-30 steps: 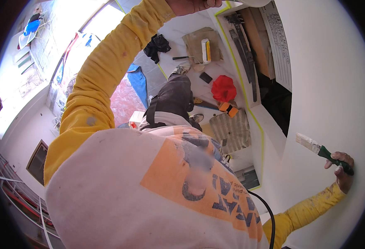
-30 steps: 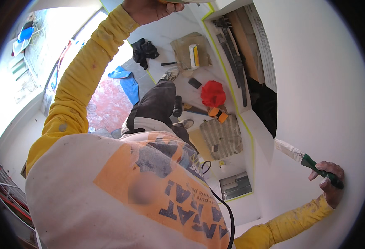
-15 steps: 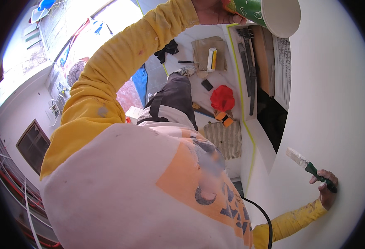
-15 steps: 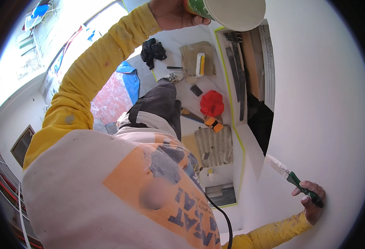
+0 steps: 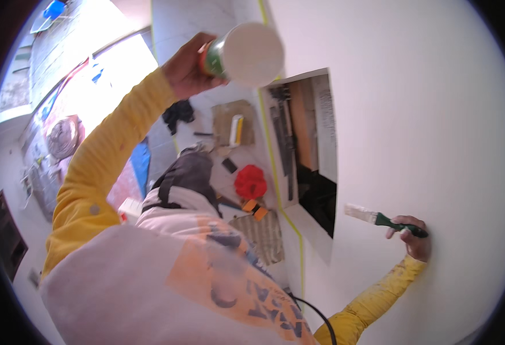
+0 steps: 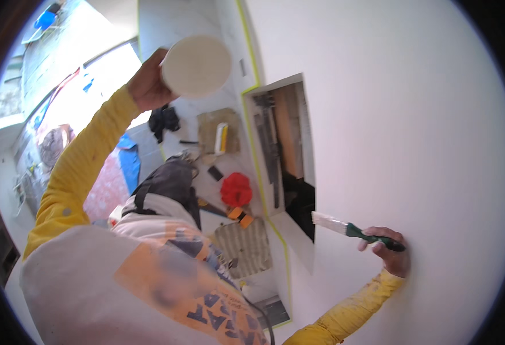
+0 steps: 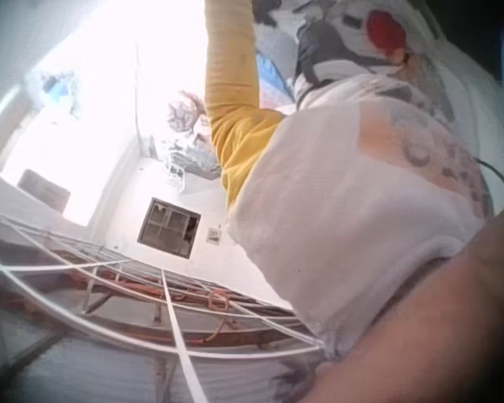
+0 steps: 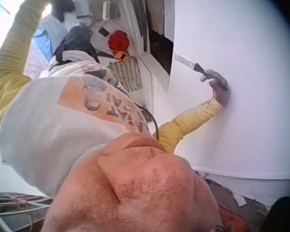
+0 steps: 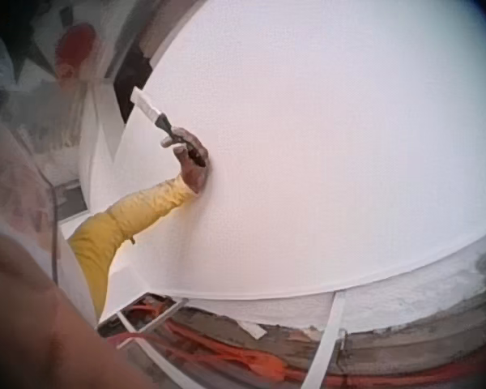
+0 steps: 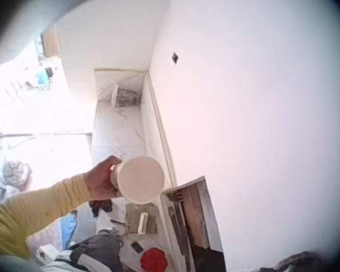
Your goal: The person paints a white ceiling using a paintbrush and a paper cup containing white paint. They repeatedly dip the brush into the cup and apply paint along the ceiling edge near exposed red conduit and metal framing. The camera is head-mounted and shows the hands and ceiling throughout.
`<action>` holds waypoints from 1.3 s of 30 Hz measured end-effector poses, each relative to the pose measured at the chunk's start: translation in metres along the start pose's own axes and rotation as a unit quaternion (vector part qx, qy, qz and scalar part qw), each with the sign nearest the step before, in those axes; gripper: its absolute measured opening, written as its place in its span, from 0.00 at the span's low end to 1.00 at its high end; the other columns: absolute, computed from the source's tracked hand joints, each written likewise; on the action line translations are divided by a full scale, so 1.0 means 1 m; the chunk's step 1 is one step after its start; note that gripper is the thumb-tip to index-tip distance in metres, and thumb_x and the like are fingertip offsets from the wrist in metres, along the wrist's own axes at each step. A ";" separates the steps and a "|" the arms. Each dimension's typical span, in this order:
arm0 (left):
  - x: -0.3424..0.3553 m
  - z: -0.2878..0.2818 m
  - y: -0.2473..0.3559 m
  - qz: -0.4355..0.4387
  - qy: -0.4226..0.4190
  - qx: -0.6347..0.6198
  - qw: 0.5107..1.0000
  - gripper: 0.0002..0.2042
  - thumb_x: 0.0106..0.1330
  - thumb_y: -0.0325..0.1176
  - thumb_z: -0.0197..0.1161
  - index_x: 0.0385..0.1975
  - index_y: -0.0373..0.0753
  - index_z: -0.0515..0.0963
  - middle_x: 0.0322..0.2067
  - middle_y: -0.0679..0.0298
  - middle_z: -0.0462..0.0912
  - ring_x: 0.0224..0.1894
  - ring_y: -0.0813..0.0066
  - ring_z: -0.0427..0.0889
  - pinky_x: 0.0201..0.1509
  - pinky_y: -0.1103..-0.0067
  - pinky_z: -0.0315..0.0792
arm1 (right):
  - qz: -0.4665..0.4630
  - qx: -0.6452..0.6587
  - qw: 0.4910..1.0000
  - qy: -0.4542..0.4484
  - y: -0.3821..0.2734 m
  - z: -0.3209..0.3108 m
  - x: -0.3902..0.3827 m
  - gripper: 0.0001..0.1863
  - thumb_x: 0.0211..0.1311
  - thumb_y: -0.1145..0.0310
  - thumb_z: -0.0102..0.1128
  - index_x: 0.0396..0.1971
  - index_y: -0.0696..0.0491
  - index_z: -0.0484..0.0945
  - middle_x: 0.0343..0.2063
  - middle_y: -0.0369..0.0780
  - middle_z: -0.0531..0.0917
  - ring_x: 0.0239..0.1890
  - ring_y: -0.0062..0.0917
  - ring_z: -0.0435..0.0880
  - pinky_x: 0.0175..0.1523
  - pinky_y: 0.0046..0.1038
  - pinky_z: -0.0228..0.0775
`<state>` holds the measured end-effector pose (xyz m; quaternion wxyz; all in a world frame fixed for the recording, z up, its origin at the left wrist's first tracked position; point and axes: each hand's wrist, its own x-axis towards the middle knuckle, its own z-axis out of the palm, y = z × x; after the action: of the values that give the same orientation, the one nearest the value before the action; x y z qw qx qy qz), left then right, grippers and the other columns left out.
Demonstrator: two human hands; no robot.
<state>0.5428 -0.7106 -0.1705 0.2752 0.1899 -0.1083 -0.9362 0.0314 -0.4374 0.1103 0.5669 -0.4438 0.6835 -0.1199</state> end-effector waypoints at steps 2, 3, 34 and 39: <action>-0.011 0.003 -0.028 0.012 0.026 -0.017 0.999 0.24 0.69 0.48 0.56 0.57 0.36 0.74 0.52 0.59 0.83 0.55 0.65 0.83 0.60 0.66 0.80 | 0.002 -0.003 1.000 -0.016 -0.006 0.000 0.001 0.27 0.62 0.49 0.70 0.47 0.60 0.81 0.31 0.45 0.86 0.38 0.31 0.85 0.50 0.35 0.74; -0.016 0.005 -0.041 -0.010 0.022 -0.031 0.999 0.25 0.69 0.48 0.54 0.56 0.34 0.74 0.51 0.58 0.83 0.54 0.64 0.84 0.59 0.66 0.80 | 0.013 0.023 0.999 -0.034 -0.010 0.000 0.001 0.23 0.64 0.57 0.69 0.49 0.60 0.81 0.34 0.43 0.86 0.41 0.29 0.84 0.53 0.32 0.74; -0.042 0.045 -0.178 -0.227 0.091 -0.162 0.956 0.16 0.67 0.49 0.61 0.43 0.44 0.75 0.36 0.64 0.83 0.37 0.72 0.84 0.37 0.73 0.81 | -0.210 0.107 0.922 0.306 -0.022 0.173 0.016 0.28 0.71 0.50 0.57 0.50 0.65 0.74 0.27 0.44 0.83 0.25 0.28 0.81 0.40 0.30 0.73; -0.030 0.062 -0.175 -0.222 0.020 -0.148 0.963 0.17 0.67 0.49 0.60 0.42 0.42 0.76 0.34 0.62 0.84 0.34 0.70 0.86 0.33 0.75 0.82 | -0.253 0.027 0.913 0.318 -0.065 0.205 0.009 0.25 0.66 0.53 0.64 0.43 0.64 0.78 0.24 0.44 0.85 0.24 0.27 0.82 0.36 0.29 0.75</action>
<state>0.4577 -0.5437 -0.1596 0.0872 0.1852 0.0823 -0.9754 0.2435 -0.4121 0.0803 0.2823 -0.5247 0.6889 -0.4127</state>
